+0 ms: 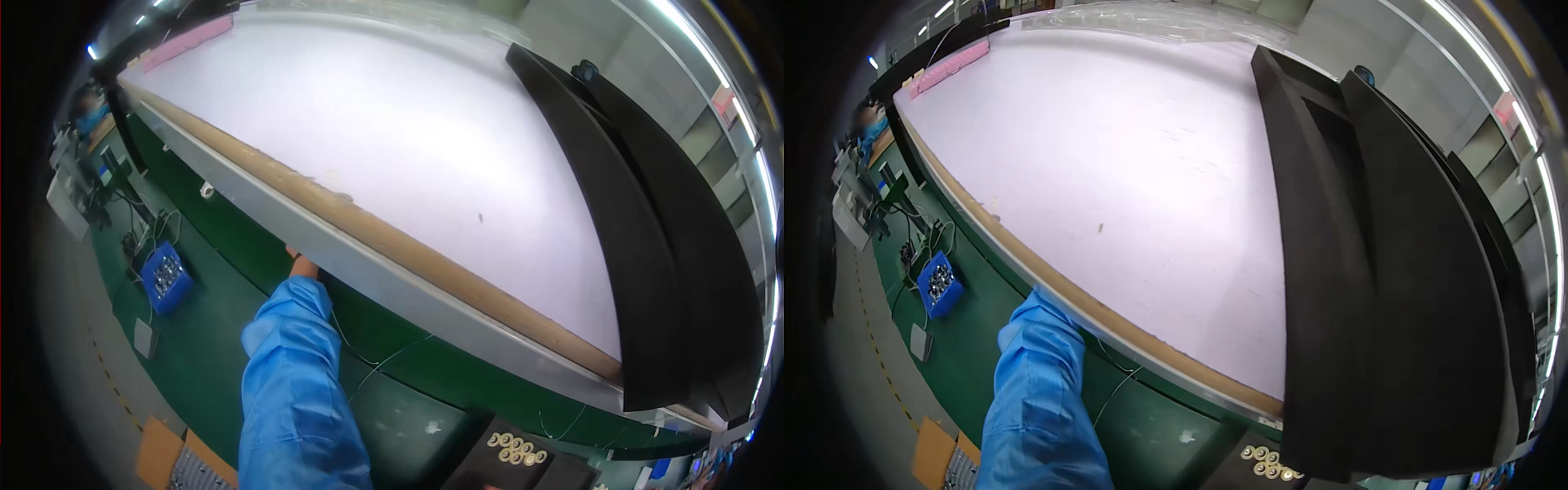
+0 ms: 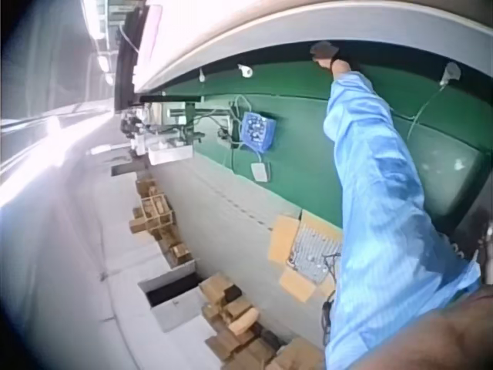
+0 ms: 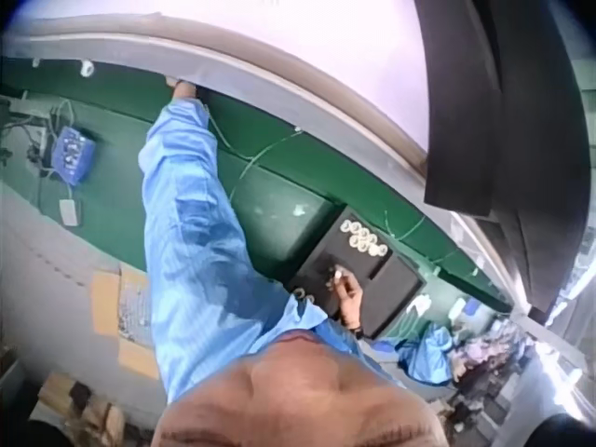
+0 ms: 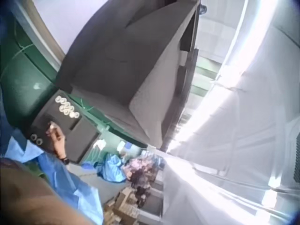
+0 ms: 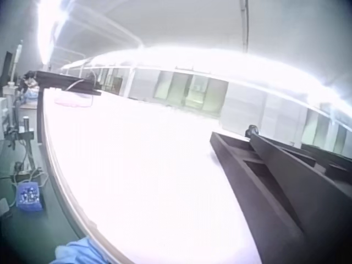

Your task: The user is assembling small white plastic gear-like components and arranging them in a black foam tray.

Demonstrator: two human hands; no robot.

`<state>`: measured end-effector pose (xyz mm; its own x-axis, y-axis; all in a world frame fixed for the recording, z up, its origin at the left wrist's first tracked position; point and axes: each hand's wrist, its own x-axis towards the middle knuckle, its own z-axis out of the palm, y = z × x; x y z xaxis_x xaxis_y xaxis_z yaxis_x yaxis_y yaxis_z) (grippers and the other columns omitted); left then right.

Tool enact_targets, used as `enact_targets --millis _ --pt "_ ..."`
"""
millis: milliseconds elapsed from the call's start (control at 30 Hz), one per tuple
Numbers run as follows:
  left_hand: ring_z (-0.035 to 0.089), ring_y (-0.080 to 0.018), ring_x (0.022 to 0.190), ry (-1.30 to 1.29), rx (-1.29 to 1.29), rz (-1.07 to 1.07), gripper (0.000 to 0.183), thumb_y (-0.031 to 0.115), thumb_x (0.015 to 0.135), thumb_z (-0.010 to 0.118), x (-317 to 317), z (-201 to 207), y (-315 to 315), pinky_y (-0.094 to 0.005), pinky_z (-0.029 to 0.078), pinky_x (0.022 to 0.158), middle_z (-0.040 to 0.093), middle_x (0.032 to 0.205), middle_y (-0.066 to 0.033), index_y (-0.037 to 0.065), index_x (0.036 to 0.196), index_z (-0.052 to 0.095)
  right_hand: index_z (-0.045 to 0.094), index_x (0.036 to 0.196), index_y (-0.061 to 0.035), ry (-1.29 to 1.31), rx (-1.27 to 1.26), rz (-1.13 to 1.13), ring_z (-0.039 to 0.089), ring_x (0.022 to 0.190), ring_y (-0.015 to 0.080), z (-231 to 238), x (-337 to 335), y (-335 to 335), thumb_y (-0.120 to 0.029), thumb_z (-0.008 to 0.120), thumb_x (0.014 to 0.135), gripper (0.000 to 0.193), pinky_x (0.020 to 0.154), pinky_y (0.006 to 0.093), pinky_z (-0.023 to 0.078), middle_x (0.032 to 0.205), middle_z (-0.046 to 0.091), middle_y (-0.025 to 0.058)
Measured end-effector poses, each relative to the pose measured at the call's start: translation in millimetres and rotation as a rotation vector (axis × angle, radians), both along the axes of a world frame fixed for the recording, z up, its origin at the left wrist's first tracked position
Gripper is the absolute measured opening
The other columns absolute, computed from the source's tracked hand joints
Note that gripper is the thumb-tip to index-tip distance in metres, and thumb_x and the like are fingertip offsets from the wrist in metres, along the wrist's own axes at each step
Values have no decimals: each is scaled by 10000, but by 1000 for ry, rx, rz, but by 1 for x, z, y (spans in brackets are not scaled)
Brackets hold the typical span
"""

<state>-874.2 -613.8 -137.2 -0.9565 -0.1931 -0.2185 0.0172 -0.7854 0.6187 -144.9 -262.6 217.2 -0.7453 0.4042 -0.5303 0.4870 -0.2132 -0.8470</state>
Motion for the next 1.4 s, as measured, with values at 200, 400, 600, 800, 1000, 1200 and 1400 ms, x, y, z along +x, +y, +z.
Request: enact_targets --millis 200,400,600,800,1000,1200,1400 --pt "649 -288 897 73 -5 -249 234 139 800 637 70 70 111 -367 551 752 622 1028 -152 76 1022 603 597 1206 -9 -20 14 -102 594 795 112 0 -7 0 -165 630 918 329 721 244 476 1001 658 32" --pt "645 -270 902 225 -215 -350 371 -16 823 600 225 292 73 -359 559 786 602 1072 -140 -27 1186 521 594 1214 -13 17 -67 -60 596 806 107 25 2 -13 -156 625 916 332 722 233 477 1067 663 61" --pt "639 -185 900 429 -103 -654 558 -3 811 604 362 397 111 -266 554 730 519 1285 -200 -8 1336 416 552 1247 -6 253 -253 -153 599 874 143 24 16 14 -100 605 910 354 735 259 489 1115 628 96" --pt "654 -149 789 241 -125 -999 779 87 754 666 496 434 141 -194 524 617 594 1181 -190 -60 1417 284 447 1332 45 615 -611 -143 569 828 184 33 13 49 -171 590 889 513 713 291 466 1156 600 159" --pt "580 -119 802 -161 -43 -1444 382 166 909 579 611 388 219 -227 456 656 641 1037 -96 -27 1237 543 489 1264 38 775 -762 -161 573 802 180 33 36 54 -203 591 910 440 700 289 474 1085 618 171" --pt "532 -117 793 -392 134 -1420 358 308 993 474 663 374 259 -240 433 664 602 1021 -34 46 1228 539 523 1173 32 744 -365 -188 590 844 173 43 59 47 -229 625 890 398 751 305 486 1046 627 140" --pt "570 -156 897 -156 87 -1509 363 279 997 464 672 379 270 -280 475 756 596 1070 -66 47 1274 497 530 1192 34 780 -345 -97 590 934 168 35 71 50 -200 625 892 392 819 301 478 1103 612 111"
